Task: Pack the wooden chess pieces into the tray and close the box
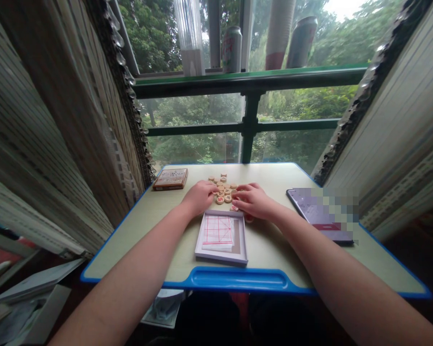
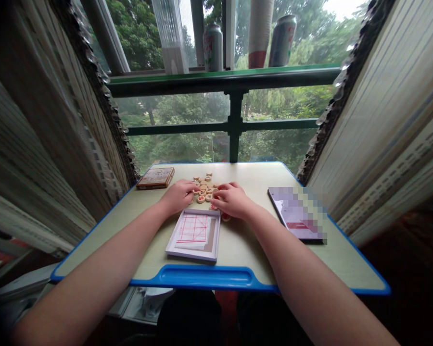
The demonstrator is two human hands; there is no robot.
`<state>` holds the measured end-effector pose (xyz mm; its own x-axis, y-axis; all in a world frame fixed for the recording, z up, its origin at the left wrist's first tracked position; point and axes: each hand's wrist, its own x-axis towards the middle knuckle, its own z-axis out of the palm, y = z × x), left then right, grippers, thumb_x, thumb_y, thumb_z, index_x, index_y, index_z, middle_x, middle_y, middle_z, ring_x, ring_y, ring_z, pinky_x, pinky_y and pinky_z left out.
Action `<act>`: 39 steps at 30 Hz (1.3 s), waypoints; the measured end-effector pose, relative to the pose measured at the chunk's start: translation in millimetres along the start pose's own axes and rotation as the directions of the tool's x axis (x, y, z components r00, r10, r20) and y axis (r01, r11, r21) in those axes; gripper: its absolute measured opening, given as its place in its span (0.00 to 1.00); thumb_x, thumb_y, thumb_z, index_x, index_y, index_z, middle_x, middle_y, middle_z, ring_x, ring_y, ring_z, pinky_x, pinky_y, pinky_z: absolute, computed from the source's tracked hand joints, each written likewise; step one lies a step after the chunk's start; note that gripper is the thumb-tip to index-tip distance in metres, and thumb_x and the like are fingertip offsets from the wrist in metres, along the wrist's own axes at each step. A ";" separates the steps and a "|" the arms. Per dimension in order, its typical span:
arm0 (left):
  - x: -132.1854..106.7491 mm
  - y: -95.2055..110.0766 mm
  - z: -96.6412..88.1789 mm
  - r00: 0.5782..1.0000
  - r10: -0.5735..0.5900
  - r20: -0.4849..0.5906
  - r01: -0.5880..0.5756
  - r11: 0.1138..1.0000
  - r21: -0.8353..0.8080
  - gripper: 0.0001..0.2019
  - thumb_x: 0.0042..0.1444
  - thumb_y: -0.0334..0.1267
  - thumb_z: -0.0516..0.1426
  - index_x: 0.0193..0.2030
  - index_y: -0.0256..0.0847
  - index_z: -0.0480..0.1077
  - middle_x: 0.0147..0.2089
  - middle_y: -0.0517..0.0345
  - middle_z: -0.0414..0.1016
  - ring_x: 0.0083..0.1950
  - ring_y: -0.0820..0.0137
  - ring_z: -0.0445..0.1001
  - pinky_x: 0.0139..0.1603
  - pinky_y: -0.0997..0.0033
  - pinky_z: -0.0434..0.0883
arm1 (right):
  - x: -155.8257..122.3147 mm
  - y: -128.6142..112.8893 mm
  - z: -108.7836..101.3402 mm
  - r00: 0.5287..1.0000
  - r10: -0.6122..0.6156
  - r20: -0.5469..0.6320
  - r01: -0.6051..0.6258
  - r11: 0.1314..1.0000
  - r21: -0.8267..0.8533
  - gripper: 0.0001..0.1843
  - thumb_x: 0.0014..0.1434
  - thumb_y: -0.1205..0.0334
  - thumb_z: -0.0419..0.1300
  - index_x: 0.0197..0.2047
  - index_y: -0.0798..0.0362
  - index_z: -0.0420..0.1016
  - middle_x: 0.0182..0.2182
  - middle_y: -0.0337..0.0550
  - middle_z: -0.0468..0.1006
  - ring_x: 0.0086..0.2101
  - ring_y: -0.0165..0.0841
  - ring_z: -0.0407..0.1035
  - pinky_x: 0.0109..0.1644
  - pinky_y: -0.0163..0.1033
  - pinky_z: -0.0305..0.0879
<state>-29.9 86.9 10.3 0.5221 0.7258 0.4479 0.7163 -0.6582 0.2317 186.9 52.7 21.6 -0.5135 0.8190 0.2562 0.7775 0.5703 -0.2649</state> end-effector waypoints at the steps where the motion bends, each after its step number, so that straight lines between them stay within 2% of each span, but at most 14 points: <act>1: 0.0 0.1 -0.2 1.000 0.010 -0.002 -0.010 1.000 0.005 0.13 0.53 0.30 0.52 0.40 0.38 0.77 0.42 0.52 0.77 0.46 0.63 0.71 0.51 0.62 0.68 | 0.1 1.0 0.2 1.000 -0.003 -0.018 0.003 1.000 0.018 0.17 0.62 0.53 0.52 0.42 0.49 0.80 0.45 0.47 0.77 0.51 0.40 0.64 0.57 0.50 0.51; 5: 1.0 3.0 -2.2 0.998 0.050 0.027 -0.050 0.999 -0.006 0.14 0.56 0.35 0.52 0.44 0.39 0.76 0.47 0.51 0.76 0.51 0.63 0.68 0.57 0.61 0.65 | 0.5 4.8 0.0 0.998 0.025 -0.065 -0.019 0.996 0.084 0.16 0.61 0.54 0.53 0.36 0.49 0.82 0.45 0.46 0.78 0.48 0.39 0.66 0.55 0.50 0.53; 8: 2.0 7.9 -4.9 0.994 0.063 0.086 -0.060 0.998 -0.034 0.18 0.60 0.43 0.49 0.50 0.38 0.73 0.51 0.50 0.74 0.55 0.62 0.66 0.61 0.59 0.61 | 1.2 5.2 -0.2 0.997 -0.003 -0.082 0.012 0.994 0.112 0.16 0.61 0.58 0.53 0.30 0.50 0.81 0.42 0.44 0.79 0.44 0.37 0.68 0.54 0.48 0.55; 12: 2.5 11.7 -6.9 0.982 -0.005 0.190 0.015 0.998 -0.053 0.30 0.61 0.55 0.42 0.61 0.38 0.63 0.62 0.50 0.65 0.64 0.59 0.57 0.65 0.57 0.54 | 2.1 2.5 -0.3 0.993 -0.016 -0.120 0.031 0.991 0.130 0.16 0.59 0.66 0.53 0.27 0.52 0.80 0.36 0.42 0.81 0.40 0.34 0.70 0.50 0.42 0.59; 15: 2.2 10.5 -6.2 0.964 -0.038 0.264 0.056 0.997 -0.058 0.34 0.60 0.59 0.38 0.63 0.39 0.61 0.65 0.52 0.61 0.68 0.56 0.50 0.66 0.55 0.51 | 2.4 1.4 -0.6 0.991 -0.019 -0.136 0.038 0.990 0.138 0.14 0.58 0.67 0.54 0.27 0.52 0.80 0.34 0.41 0.82 0.39 0.34 0.71 0.48 0.39 0.61; 18: 1.8 8.7 -4.8 0.962 -0.040 0.270 0.061 0.996 -0.070 0.35 0.60 0.59 0.35 0.61 0.38 0.63 0.63 0.51 0.64 0.68 0.56 0.51 0.66 0.55 0.50 | 2.4 1.7 -0.6 0.991 -0.032 -0.132 0.048 0.992 0.119 0.14 0.57 0.67 0.55 0.26 0.52 0.80 0.34 0.41 0.82 0.38 0.34 0.71 0.48 0.39 0.61; 24: 1.6 5.5 -1.8 0.981 -0.051 0.187 0.063 0.996 -0.061 0.32 0.60 0.59 0.38 0.55 0.39 0.70 0.56 0.50 0.71 0.63 0.55 0.60 0.63 0.55 0.56 | -0.3 0.1 -2.5 0.988 -0.015 -0.156 0.027 0.997 0.077 0.13 0.57 0.66 0.55 0.26 0.53 0.79 0.31 0.43 0.81 0.36 0.35 0.69 0.47 0.40 0.62; 27: 2.4 3.1 0.0 0.988 0.012 0.155 -0.004 0.999 -0.048 0.26 0.62 0.53 0.42 0.50 0.40 0.73 0.52 0.51 0.74 0.58 0.59 0.65 0.61 0.58 0.59 | -2.2 -1.2 -3.7 0.983 -0.031 -0.179 0.050 0.993 0.104 0.11 0.58 0.65 0.56 0.29 0.53 0.80 0.32 0.43 0.81 0.37 0.35 0.69 0.47 0.41 0.62; 30: 2.2 2.0 1.0 0.988 0.063 0.138 -0.056 0.997 -0.058 0.19 0.61 0.45 0.47 0.40 0.41 0.77 0.45 0.52 0.75 0.50 0.63 0.68 0.56 0.61 0.63 | -3.3 0.5 -4.1 0.975 -0.025 -0.222 0.045 0.995 0.088 0.11 0.58 0.64 0.56 0.31 0.54 0.80 0.33 0.45 0.81 0.38 0.36 0.69 0.46 0.41 0.63; 32: 1.3 3.0 0.9 0.993 0.046 0.107 -0.042 0.998 -0.041 0.16 0.58 0.44 0.51 0.36 0.41 0.78 0.42 0.51 0.75 0.48 0.63 0.68 0.53 0.61 0.65 | -3.5 2.7 -4.3 0.968 0.000 -0.252 0.015 0.998 0.058 0.12 0.58 0.64 0.55 0.31 0.54 0.80 0.33 0.46 0.81 0.37 0.36 0.68 0.45 0.41 0.63; 35: -0.2 7.1 0.0 0.997 0.018 0.076 -0.018 1.000 0.002 0.14 0.53 0.49 0.56 0.35 0.42 0.78 0.41 0.51 0.74 0.47 0.61 0.67 0.52 0.59 0.65 | -3.6 4.6 -4.9 0.962 0.003 -0.275 0.005 1.000 0.027 0.12 0.59 0.64 0.55 0.30 0.54 0.80 0.33 0.46 0.81 0.37 0.36 0.68 0.44 0.41 0.63; 39: -0.2 10.9 -0.6 0.997 -0.014 0.075 0.012 0.999 0.036 0.11 0.52 0.46 0.57 0.35 0.44 0.78 0.39 0.53 0.75 0.45 0.63 0.68 0.50 0.62 0.66 | -4.4 2.6 -5.6 0.966 -0.018 -0.256 0.022 1.000 0.013 0.13 0.59 0.63 0.55 0.29 0.53 0.79 0.32 0.46 0.80 0.37 0.36 0.68 0.44 0.41 0.63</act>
<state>-22.5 79.5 13.2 0.5451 0.7481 0.3785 0.7383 -0.6422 0.2060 193.2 50.3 24.9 -0.4168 0.7652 0.4906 0.7615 0.5887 -0.2711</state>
